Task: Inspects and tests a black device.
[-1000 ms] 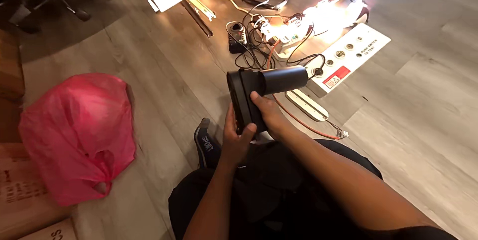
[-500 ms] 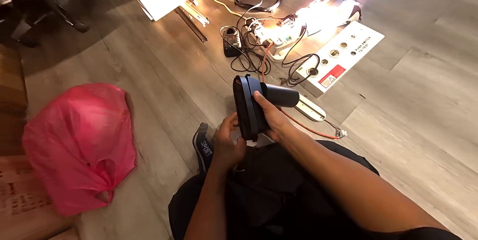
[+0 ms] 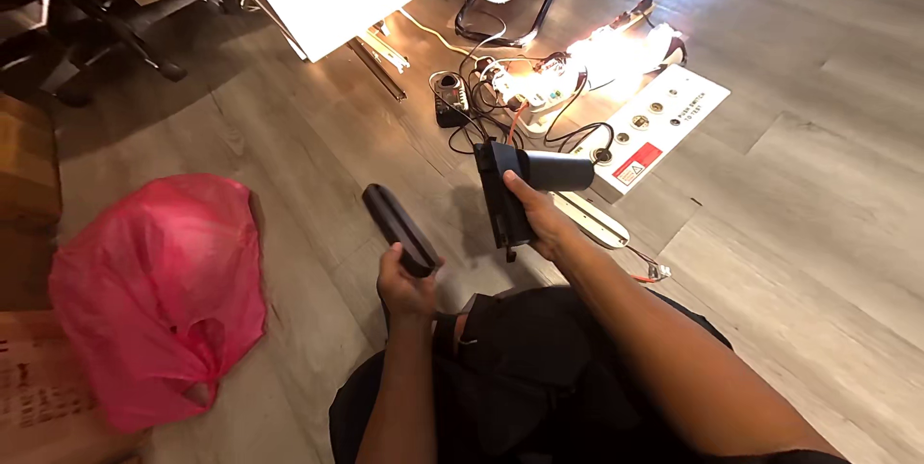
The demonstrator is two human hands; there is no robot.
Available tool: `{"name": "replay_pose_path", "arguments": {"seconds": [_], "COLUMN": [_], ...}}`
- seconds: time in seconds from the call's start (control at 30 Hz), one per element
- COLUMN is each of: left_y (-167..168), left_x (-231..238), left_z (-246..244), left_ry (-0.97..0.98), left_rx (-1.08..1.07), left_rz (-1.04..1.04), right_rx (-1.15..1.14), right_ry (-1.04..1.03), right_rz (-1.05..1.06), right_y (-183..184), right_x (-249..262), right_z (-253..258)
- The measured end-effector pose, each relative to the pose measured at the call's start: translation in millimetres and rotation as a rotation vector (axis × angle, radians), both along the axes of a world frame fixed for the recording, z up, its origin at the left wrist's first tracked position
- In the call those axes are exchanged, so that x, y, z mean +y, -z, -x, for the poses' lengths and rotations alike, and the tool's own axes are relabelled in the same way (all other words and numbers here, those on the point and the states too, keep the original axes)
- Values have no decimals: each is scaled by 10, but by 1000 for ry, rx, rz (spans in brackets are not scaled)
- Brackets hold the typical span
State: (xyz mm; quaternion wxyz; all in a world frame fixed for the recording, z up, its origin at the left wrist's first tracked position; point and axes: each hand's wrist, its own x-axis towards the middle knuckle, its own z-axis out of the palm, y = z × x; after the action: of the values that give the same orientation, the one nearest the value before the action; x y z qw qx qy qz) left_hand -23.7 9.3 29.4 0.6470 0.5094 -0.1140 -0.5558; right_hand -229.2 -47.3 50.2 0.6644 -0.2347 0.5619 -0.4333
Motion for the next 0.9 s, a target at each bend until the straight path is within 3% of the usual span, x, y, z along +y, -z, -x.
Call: {"name": "replay_pose_path", "arguments": {"seconds": [0.13,0.23,0.37,0.9], "left_y": [73,54,19,76], "left_x": [-58,-17,57,-16], "left_z": [-296,-302,-244,-171], "left_ry": [-90,-61,-17,5], "left_rx": [288,345,338,308], "left_rz": [51,68,57,-21], "right_rx": [536,873,1201,1316], "right_ry": [-194,-377,-606,-665], "right_rz": [-51,-42,-5,-87], "right_y": [405,740,927,1036], "right_x": [-119,-131,-82,-82], "right_z": [-56,-173,-169,-126]}}
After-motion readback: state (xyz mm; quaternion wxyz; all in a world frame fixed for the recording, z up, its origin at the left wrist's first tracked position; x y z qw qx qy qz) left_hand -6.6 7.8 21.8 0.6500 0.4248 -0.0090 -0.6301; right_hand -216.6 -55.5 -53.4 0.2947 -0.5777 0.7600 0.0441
